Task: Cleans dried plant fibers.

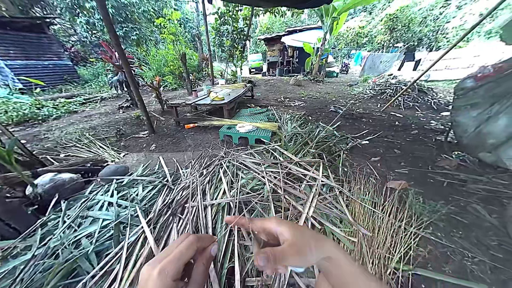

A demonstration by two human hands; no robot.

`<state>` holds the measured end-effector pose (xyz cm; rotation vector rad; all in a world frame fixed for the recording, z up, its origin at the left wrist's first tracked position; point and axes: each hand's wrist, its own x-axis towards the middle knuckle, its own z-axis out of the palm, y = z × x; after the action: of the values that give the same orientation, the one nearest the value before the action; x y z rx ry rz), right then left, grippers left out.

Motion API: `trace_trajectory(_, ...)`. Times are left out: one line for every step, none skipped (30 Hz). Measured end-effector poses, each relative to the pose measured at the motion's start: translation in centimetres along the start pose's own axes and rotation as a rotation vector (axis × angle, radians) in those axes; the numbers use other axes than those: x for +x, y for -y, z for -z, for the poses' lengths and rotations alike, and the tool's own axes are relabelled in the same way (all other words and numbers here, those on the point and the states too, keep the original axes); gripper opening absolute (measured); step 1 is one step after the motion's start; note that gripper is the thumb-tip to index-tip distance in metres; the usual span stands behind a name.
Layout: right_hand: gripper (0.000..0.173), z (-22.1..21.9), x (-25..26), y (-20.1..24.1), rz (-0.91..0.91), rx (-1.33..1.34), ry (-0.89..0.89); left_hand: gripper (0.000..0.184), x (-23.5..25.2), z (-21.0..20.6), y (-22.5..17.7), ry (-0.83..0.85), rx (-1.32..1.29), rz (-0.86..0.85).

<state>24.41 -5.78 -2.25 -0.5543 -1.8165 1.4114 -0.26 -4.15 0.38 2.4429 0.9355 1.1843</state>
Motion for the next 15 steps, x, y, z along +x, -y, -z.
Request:
trace_trajectory(0.075, -0.8, 0.2, 0.0, 0.057, 0.067, -0.081, 0.017, 0.0, -0.1, 0.0, 0.022, -0.002, -0.003)
trace_trajectory(0.066, -1.7, 0.3, -0.1, 0.118, 0.089, -0.184, 0.017, 0.1, -0.2, -0.1, 0.048, -0.002, -0.011)
trace_trajectory(0.050, -2.4, 0.4, -0.3, 0.171, 0.083, -0.303, 0.018, 0.2, -0.3, -0.2, 0.075, -0.007, -0.021)
trace_trajectory(0.033, -3.0, 0.6, -0.4, 0.205, 0.050, -0.417, 0.018, 0.2, -0.4, -0.3, 0.101, -0.012, -0.032)
trace_trajectory(0.021, -3.4, 0.9, -0.5, 0.234, -0.008, -0.515, 0.018, 0.2, -0.5, -0.4, 0.129, -0.011, -0.041)
trace_trajectory(0.016, -3.6, 1.0, -0.6, 0.271, -0.075, -0.598, 0.018, 0.3, -0.5, -0.4, 0.157, 0.004, -0.047)
trace_trajectory(0.015, -3.5, 1.1, -0.5, 0.320, -0.135, -0.671, 0.018, 0.3, -0.5, -0.4, 0.180, 0.028, -0.050)
trace_trajectory(0.014, -3.1, 0.9, -0.1, 0.377, -0.168, -0.742, 0.018, 0.3, -0.5, -0.1, 0.203, 0.058, -0.050)
trace_trajectory(0.012, -2.4, 0.7, 0.6, 0.434, -0.178, -0.821, 0.018, 0.3, -0.4, 0.4, 0.232, 0.091, -0.046)
trace_trajectory(0.010, -1.4, 0.3, 1.5, 0.499, -0.169, -0.904, 0.019, 0.2, -0.4, 1.1, 0.266, 0.130, -0.032)
trace_trajectory(0.011, -0.3, -0.1, 2.6, 0.558, -0.167, -0.988, 0.019, 0.2, -0.3, 1.8, 0.309, 0.168, -0.005)
trace_trajectory(0.013, 0.8, -0.6, 3.5, 0.615, -0.163, -1.064, 0.020, 0.1, -0.3, 2.6, 0.356, 0.208, 0.026)
trace_trajectory(0.015, 1.8, -1.0, 4.4, 0.672, -0.150, -1.128, 0.020, 0.1, -0.3, 3.2, 0.395, 0.250, 0.059)
trace_trajectory(0.017, 2.6, -1.3, 5.1, 0.722, -0.134, -1.174, 0.020, 0.1, -0.4, 3.5, 0.417, 0.280, 0.092)
trace_trajectory(0.018, 3.1, -1.4, 5.7, 0.763, -0.102, -1.191, 0.020, 0.1, -0.5, 3.7, 0.421, 0.303, 0.114)
